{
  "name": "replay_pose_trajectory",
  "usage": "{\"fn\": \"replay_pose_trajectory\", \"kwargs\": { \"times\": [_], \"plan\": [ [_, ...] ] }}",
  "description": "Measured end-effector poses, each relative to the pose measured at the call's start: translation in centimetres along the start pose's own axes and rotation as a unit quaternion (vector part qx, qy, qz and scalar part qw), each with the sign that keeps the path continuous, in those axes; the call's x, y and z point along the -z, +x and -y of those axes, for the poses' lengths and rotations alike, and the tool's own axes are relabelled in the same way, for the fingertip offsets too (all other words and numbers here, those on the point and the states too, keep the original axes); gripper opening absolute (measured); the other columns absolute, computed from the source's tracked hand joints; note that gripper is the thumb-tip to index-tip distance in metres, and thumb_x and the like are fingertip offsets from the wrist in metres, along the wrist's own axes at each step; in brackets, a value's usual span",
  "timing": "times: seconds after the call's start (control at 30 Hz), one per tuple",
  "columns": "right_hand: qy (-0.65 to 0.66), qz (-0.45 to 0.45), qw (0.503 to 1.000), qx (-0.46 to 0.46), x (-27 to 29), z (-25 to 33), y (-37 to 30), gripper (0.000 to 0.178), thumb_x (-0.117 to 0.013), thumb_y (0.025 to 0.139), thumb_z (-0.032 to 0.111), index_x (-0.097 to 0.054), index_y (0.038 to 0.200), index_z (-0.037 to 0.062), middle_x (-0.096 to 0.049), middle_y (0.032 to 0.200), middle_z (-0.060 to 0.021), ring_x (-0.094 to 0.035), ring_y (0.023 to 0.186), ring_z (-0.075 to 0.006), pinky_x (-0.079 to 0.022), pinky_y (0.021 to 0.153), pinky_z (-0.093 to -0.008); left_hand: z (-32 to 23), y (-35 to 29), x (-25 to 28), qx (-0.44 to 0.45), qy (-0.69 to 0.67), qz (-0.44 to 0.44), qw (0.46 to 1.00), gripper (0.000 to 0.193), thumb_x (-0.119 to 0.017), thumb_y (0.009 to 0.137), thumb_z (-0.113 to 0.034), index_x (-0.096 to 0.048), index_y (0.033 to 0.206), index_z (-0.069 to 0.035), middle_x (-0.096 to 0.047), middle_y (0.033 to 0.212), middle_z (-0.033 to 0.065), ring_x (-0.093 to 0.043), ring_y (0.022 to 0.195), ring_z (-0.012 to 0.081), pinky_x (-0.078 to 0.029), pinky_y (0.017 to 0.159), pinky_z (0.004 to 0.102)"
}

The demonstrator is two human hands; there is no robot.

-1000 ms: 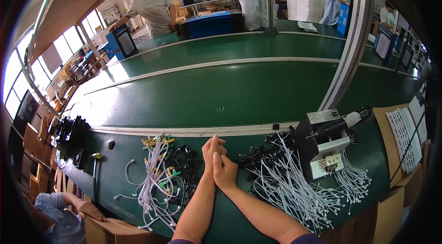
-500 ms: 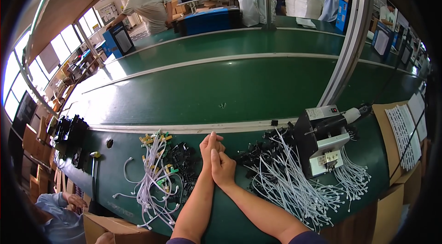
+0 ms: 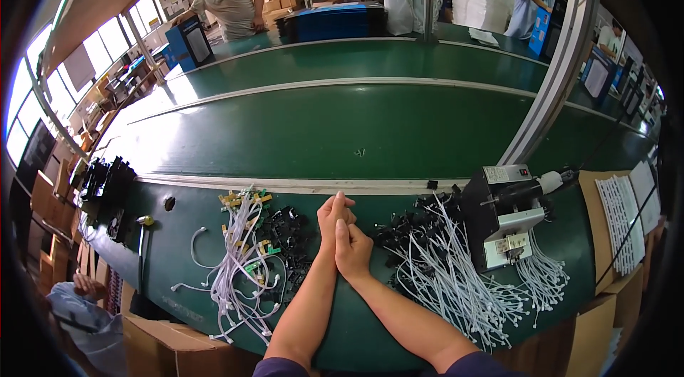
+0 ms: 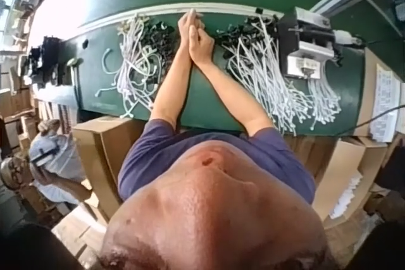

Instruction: Assembling and organizing wire harnesses at a factory workstation.

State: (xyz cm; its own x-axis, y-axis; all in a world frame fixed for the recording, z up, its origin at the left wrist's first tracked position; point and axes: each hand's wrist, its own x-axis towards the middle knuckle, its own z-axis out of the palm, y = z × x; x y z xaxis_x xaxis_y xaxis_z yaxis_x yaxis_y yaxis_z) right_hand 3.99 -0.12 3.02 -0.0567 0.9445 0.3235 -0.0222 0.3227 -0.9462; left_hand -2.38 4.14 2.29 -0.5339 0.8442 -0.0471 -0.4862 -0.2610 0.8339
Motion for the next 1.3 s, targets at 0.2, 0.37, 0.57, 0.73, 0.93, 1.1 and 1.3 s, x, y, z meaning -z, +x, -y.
{"fn": "replay_pose_trajectory", "kwargs": {
  "times": [0.2,0.37,0.57,0.73,0.93,1.1,1.3],
  "plan": [
    [0.01,0.009,1.0,-0.006,0.0,0.6,0.3,0.041,-0.05,0.087,0.027,-0.045,0.058,-0.0016,-0.047,0.048,-0.0114,-0.041,0.044,-0.0127,-0.035,0.043,-0.0305,-0.6,-0.3,-0.2,0.008,0.008,-0.001,1.0,0.03,-0.05,0.089,-0.023,-0.052,0.069,0.0,-0.031,0.042,-0.0046,-0.025,0.035,0.0043,-0.021,0.034,0.0219],
    [0.0,0.009,1.0,-0.011,-0.1,0.1,0.4,0.041,-0.05,0.087,0.027,-0.045,0.058,-0.0014,-0.047,0.049,-0.011,-0.041,0.044,-0.0124,-0.035,0.043,-0.0297,-0.4,-0.1,-0.2,0.012,-0.018,0.004,1.0,0.03,-0.05,0.088,-0.022,-0.052,0.069,0.0,-0.03,0.042,-0.0048,-0.024,0.034,0.0044,-0.019,0.034,0.0224],
    [0.006,0.01,1.0,-0.018,-0.1,0.0,0.4,0.041,-0.05,0.087,0.027,-0.045,0.057,-0.0009,-0.048,0.049,-0.0096,-0.041,0.045,-0.0111,-0.035,0.044,-0.0297,-0.4,0.1,-0.2,0.008,-0.003,0.007,1.0,0.031,-0.047,0.09,-0.021,-0.051,0.069,0.001,-0.027,0.041,-0.003,-0.023,0.033,0.0062,-0.019,0.034,0.0237],
    [-0.001,0.006,1.0,-0.008,0.0,0.2,0.4,0.04,-0.05,0.087,0.026,-0.045,0.058,-0.0009,-0.047,0.048,-0.0086,-0.041,0.045,-0.0102,-0.035,0.043,-0.0292,-0.4,0.0,-0.2,-0.002,-0.006,0.014,1.0,0.031,-0.047,0.09,-0.021,-0.051,0.069,0.001,-0.027,0.04,-0.0029,-0.023,0.032,0.0063,-0.02,0.034,0.0238],
    [0.005,0.003,1.0,-0.008,0.3,0.4,0.4,0.039,-0.051,0.086,0.026,-0.046,0.057,-0.0004,-0.048,0.049,-0.0123,-0.046,0.043,-0.0194,-0.036,0.043,-0.0319,-0.2,-0.2,-0.3,0.007,0.0,0.002,1.0,0.031,-0.05,0.088,-0.023,-0.052,0.069,0.0,-0.03,0.042,-0.0043,-0.025,0.035,0.0049,-0.022,0.035,0.0222],
    [0.013,-0.004,1.0,-0.006,0.3,0.6,0.3,0.04,-0.051,0.086,0.026,-0.047,0.058,-0.0012,-0.046,0.047,-0.0101,-0.042,0.043,-0.0116,-0.035,0.042,-0.0298,-0.2,-0.3,-0.2,0.004,0.005,0.005,1.0,0.031,-0.051,0.088,-0.024,-0.053,0.069,0.0,-0.031,0.042,-0.0043,-0.025,0.035,0.0051,-0.023,0.036,0.0224],
    [0.027,-0.001,1.0,-0.005,-0.8,1.1,-0.2,0.04,-0.051,0.086,0.026,-0.047,0.058,-0.0015,-0.047,0.047,-0.011,-0.042,0.042,-0.0128,-0.035,0.042,-0.0298,-1.2,-0.4,0.7,-0.003,0.018,0.002,1.0,0.031,-0.05,0.088,-0.024,-0.052,0.069,0.001,-0.031,0.042,-0.0038,-0.026,0.034,0.0054,-0.024,0.036,0.0226]
  ]
}}
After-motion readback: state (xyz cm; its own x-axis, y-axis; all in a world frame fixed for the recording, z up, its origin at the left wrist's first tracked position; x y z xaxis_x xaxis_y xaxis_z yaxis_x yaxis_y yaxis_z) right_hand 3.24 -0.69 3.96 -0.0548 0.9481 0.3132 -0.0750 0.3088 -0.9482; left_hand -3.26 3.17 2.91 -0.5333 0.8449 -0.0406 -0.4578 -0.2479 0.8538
